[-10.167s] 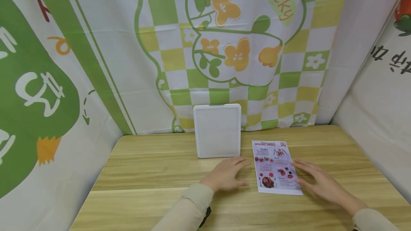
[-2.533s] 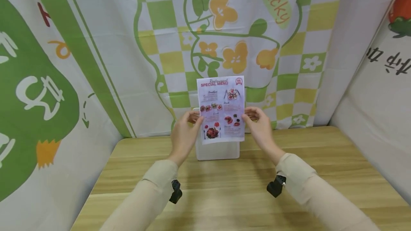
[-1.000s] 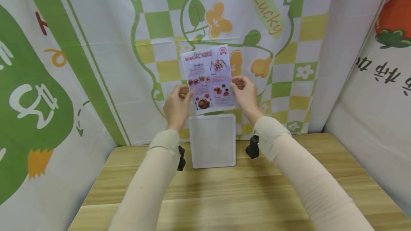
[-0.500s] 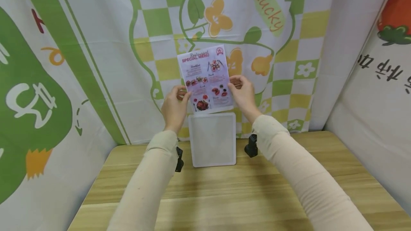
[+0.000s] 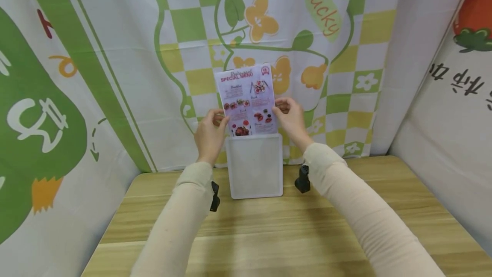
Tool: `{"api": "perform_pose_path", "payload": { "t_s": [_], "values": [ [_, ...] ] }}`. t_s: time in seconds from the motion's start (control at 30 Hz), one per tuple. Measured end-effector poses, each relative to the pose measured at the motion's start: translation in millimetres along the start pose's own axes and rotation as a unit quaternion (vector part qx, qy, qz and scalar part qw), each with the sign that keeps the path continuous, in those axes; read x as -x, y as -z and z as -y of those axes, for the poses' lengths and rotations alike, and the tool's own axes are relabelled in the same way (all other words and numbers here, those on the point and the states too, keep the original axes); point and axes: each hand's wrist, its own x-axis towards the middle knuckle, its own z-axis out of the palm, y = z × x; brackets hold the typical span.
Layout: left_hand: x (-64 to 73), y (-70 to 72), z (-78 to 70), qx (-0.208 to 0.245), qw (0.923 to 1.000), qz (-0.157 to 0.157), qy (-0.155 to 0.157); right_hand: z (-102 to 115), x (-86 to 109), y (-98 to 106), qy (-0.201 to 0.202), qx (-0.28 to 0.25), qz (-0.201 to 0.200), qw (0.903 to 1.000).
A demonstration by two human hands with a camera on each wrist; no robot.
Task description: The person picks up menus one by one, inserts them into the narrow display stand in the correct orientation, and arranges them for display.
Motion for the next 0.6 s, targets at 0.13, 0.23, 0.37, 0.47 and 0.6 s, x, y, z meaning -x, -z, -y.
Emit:
{"api": "perform_pose_path", "payload": {
  "t_s": [0.13,0.23,0.37,0.47,0.6],
  "values": [
    [4.1,-2.5,2.7,0.002,0.9999,0.012,0.006,-8.4,2.6,-0.9,-0.009,0.003,-0.001,1.0],
    [6.8,-3.9,4.5,-0.003,0.9998,0.016,0.011,-13.3,6.7,-1.1,-0.024,0.011,0.004,0.9996],
    [8.7,-4.7,5.8,-0.01,0.9997,0.014,0.016,-18.6,12.7,-1.7,-0.04,0.013,0.011,0.9991],
    [9.0,-5.2,6.4,-0.012,0.9996,0.013,0.022,-22.8,16.7,-3.0,-0.044,0.006,0.016,0.9989],
    [9.0,-5.5,7.0,-0.013,0.9993,0.014,0.031,-28.2,22.0,-5.7,-0.046,0.001,0.015,0.9988]
  ]
}}
